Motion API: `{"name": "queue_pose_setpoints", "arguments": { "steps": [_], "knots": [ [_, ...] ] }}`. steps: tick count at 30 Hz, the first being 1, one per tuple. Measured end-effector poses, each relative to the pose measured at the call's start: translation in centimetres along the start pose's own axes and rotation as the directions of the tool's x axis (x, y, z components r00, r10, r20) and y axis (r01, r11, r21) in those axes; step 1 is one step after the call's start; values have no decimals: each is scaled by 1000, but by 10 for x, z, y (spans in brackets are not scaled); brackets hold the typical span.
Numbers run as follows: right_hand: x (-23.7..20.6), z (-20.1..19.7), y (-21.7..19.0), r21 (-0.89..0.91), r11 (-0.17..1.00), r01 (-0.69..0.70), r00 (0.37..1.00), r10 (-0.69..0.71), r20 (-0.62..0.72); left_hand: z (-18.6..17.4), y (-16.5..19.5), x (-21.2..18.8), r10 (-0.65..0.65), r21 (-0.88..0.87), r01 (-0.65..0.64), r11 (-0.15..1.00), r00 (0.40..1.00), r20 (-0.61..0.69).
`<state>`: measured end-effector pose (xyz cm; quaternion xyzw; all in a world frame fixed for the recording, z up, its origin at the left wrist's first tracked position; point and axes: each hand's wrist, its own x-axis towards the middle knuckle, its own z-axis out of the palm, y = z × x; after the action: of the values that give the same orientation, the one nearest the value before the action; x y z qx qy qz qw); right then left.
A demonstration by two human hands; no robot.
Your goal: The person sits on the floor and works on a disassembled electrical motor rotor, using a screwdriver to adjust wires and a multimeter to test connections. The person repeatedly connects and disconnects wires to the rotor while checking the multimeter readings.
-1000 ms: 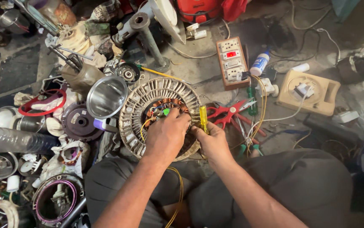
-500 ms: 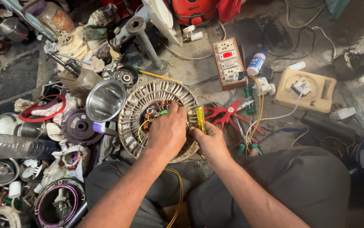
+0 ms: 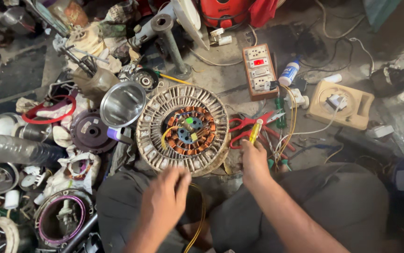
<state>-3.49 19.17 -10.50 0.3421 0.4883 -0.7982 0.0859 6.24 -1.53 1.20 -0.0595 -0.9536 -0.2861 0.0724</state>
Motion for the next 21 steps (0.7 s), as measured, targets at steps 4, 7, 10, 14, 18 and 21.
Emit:
{"name": "queue_pose_setpoints", "arguments": {
  "steps": [4,7,10,14,18,21],
  "knots": [
    [15,-8,13,-127,992,-11,998,3,-61,37,-20,-69,-155,151,108,983,925,347],
    [17,-16,20,-262,965,25,998,-39,-48,63,-25,-83,-151,150,96,984,895,419],
    [18,-23,20,-416,909,15,995,-53,-80,76,-18,-83,-215,106,187,977,859,465],
    [14,-26,14,-863,357,358,742,-670,30,68,-8,-74,-104,-23,118,993,942,320],
    [-10,-14,18,-873,-197,445,682,-558,474,49,-4,-60,-180,-201,223,954,961,212],
    [-23,-4,21,-854,-317,413,803,-317,505,34,-10,-43,-109,-247,83,965,989,-96]
  ]
}}
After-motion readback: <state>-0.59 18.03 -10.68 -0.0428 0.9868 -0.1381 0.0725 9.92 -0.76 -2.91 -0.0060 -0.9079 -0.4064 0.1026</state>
